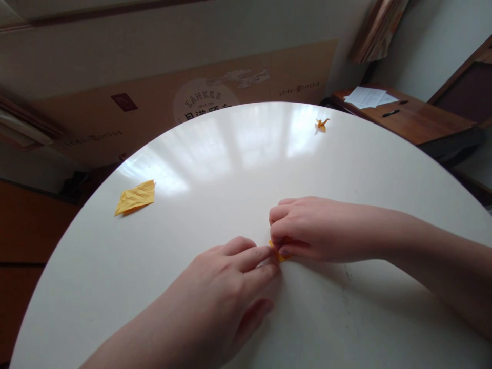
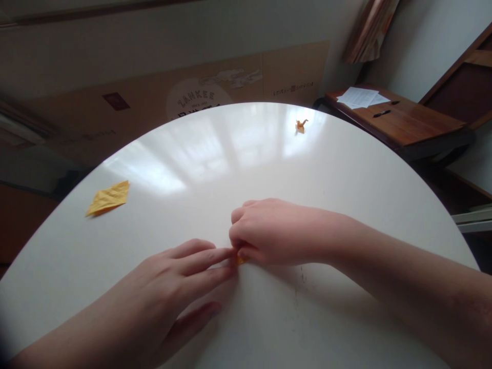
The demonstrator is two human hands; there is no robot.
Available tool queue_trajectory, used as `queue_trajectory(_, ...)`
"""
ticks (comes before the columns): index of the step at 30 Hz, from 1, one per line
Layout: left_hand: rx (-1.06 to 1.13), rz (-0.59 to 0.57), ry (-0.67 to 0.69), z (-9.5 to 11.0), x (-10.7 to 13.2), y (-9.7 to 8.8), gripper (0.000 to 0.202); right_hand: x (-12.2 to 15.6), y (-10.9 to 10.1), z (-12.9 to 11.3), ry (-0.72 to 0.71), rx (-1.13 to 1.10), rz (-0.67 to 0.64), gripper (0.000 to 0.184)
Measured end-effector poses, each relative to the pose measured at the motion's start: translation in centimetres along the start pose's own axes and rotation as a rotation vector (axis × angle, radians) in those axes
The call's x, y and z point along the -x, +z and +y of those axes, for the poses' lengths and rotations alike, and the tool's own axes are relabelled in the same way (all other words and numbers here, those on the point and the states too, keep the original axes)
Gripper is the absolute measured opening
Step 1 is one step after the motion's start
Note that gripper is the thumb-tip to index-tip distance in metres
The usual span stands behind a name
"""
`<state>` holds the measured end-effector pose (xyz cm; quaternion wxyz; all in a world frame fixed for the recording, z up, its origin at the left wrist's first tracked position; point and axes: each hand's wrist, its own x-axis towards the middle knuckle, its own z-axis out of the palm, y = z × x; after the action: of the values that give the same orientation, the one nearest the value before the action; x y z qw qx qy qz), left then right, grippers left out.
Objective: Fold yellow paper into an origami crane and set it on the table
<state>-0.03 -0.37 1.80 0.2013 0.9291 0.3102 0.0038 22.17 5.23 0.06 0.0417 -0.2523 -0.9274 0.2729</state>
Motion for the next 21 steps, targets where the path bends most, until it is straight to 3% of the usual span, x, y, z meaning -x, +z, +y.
queue_trajectory(9, -0.047, 0.044, 0.037, -0.18, 0.44, 0.18, 0.035, -0.01, 0.21, 0.22, -0.004, 0.009, 0.004, 0.017)
queue_trajectory(16, -0.106, 0.053, 0.034, 0.11, 0.26, 0.4, 0.022, -0.05, 0.09, 0.07, 0.032, 0.016, 0.023, 0.012)
queue_trajectory(21, -0.114, 0.038, 0.022, 0.19, 0.39, 0.75, 0.028, 0.11, -0.01, -0.13, 0.086, 0.037, 0.074, 0.01)
